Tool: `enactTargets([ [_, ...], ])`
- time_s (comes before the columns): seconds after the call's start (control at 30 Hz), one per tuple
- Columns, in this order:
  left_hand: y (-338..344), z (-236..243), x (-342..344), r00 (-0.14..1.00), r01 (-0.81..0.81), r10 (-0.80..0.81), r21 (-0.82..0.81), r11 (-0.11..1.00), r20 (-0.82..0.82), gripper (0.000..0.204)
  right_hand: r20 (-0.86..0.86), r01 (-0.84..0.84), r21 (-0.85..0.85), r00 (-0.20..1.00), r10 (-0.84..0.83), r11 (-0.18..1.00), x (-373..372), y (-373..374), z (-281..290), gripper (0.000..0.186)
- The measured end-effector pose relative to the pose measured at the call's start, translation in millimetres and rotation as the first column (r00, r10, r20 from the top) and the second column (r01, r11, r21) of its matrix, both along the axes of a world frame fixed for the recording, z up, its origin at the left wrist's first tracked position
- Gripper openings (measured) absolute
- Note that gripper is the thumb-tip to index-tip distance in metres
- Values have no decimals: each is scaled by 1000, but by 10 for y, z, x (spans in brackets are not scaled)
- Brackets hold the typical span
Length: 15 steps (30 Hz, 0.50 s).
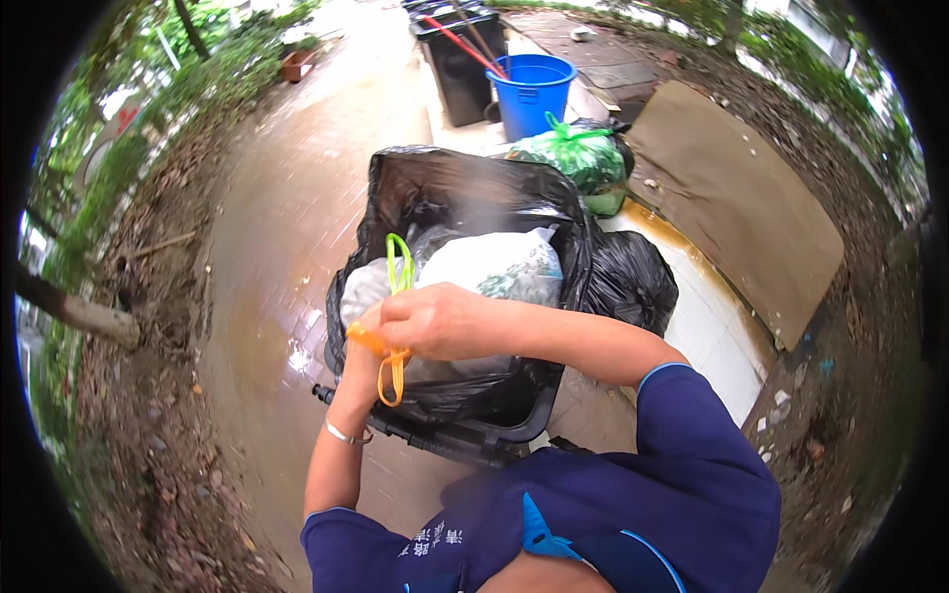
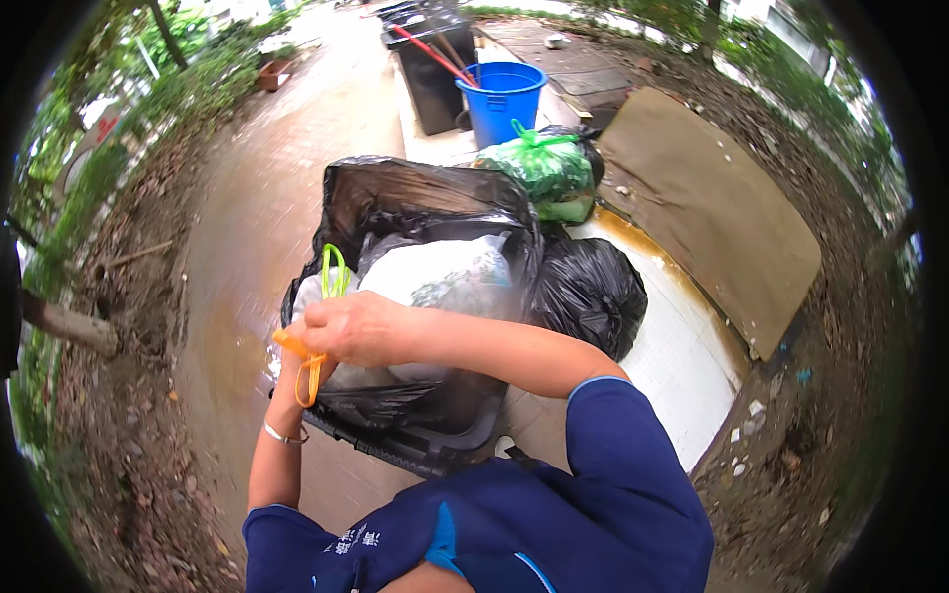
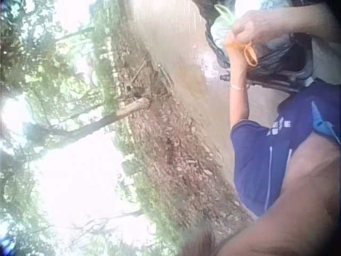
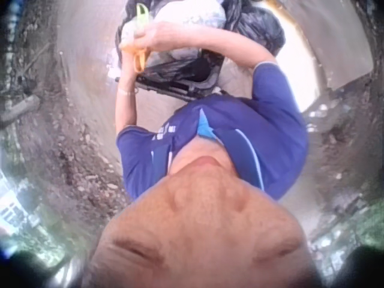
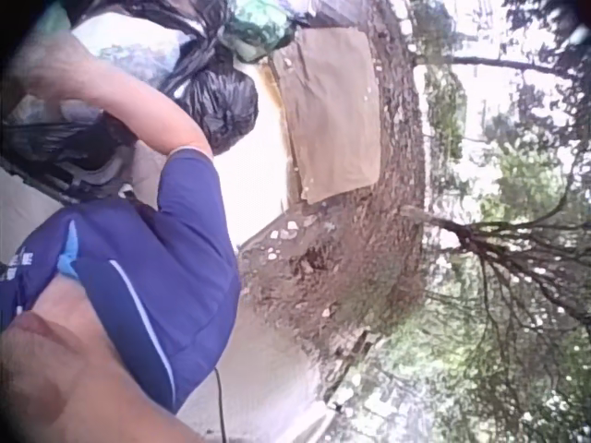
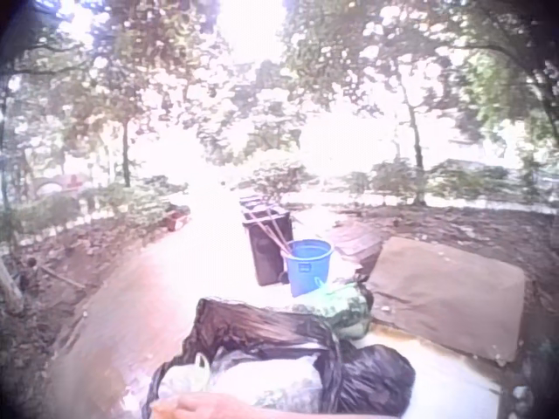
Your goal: The person sorts items into different garbage bins, ties a black trash bag, and places a small trash bag into a larger bin.
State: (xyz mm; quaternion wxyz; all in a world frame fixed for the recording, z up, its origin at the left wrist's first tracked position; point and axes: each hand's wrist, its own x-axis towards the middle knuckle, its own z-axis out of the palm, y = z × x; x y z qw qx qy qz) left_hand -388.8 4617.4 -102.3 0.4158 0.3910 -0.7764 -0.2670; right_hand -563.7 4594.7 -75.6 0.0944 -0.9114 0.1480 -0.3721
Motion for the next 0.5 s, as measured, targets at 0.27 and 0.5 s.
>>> enactTargets([
  [0.27,163,250,-6,933,94,-73,-43,995,352,13,-89,-63,-35,994,60,997,-158,-174,55,49],
  [0.5,193,4,179,972,84,35,482,872,-234,16,-451,90,119,892,-26,989,-254,-51,-30,21],
])
